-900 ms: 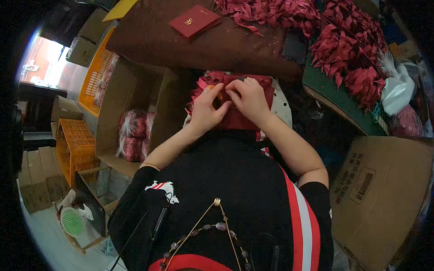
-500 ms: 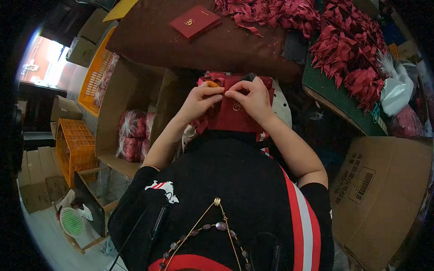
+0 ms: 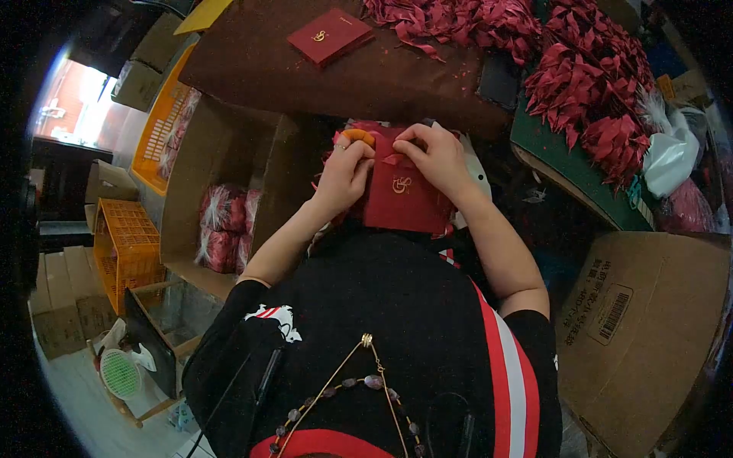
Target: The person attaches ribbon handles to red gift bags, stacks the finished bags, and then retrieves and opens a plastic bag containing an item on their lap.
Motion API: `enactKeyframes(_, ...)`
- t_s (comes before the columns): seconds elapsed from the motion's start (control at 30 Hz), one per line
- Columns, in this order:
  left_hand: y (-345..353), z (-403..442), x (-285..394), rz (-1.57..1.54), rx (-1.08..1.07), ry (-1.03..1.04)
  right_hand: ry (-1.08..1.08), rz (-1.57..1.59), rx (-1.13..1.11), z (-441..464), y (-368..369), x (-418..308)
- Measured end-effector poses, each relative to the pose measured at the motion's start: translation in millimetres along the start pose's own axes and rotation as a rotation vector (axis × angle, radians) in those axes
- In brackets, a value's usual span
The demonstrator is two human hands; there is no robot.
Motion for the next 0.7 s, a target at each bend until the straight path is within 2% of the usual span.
enactKeyframes(0.17, -8.5, 3.2, -2.4, 0.01, 0.04, -0.048, -0.006, 0.084, 0.047, 0.3, -6.5, -10.8)
enactKeyframes(0.27, -10.8, 3.6, -7.1, -0.06, 0.067, -0.057, 0.024, -0.034, 0.016, -0.9, -4.5, -12.5)
enactKeyframes(0.33, -12.1, 3.4, -9.8, 0.053, -0.006, -0.03, 0.025, -0.096, -0.01, 0.3, -3.2, -10.8)
enactKeyframes(0.4, -15.2, 4.3, -47.5, -0.299, 0.018, -0.109, 0.04, -0.135, 0.013, -0.7, -9.2, -4.5)
enactKeyframes(0.43, -32.4, 6.0, -34.7, -0.616, 0.036, -0.308, 0.06, -0.172, 0.035, -2.7, -13.1, 0.8)
enactKeyframes(0.47, -37.6, 5.7, -50.3, -0.676, 0.097, -0.24, 0.069, -0.056, 0.032, -2.8, -14.0, 10.3)
enactKeyframes(0.6, -44.5, 3.9, -59.2, -0.434, 0.233, -0.394, 0.089, -0.013, 0.027, -3.3, -14.0, -0.6)
enactKeyframes(0.67, -45.5, 3.5, -62.7, -0.319, 0.262, -0.42, 0.073, -0.086, 0.096, -1.5, -11.4, 5.0)
enactKeyframes(0.7, -50.4, 3.1, -55.9, 0.004, 0.375, -0.302, 0.072, -0.09, 0.098, -0.2, -10.9, 8.7)
Point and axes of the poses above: each hand's wrist, its own z-axis towards the middle knuckle, its own y-axis out of the palm, x = y × z, the point moved 3 cm from there along z, towards the middle knuckle, and after that the axes turned 9 degrees about -x, right-handed, at the moved point
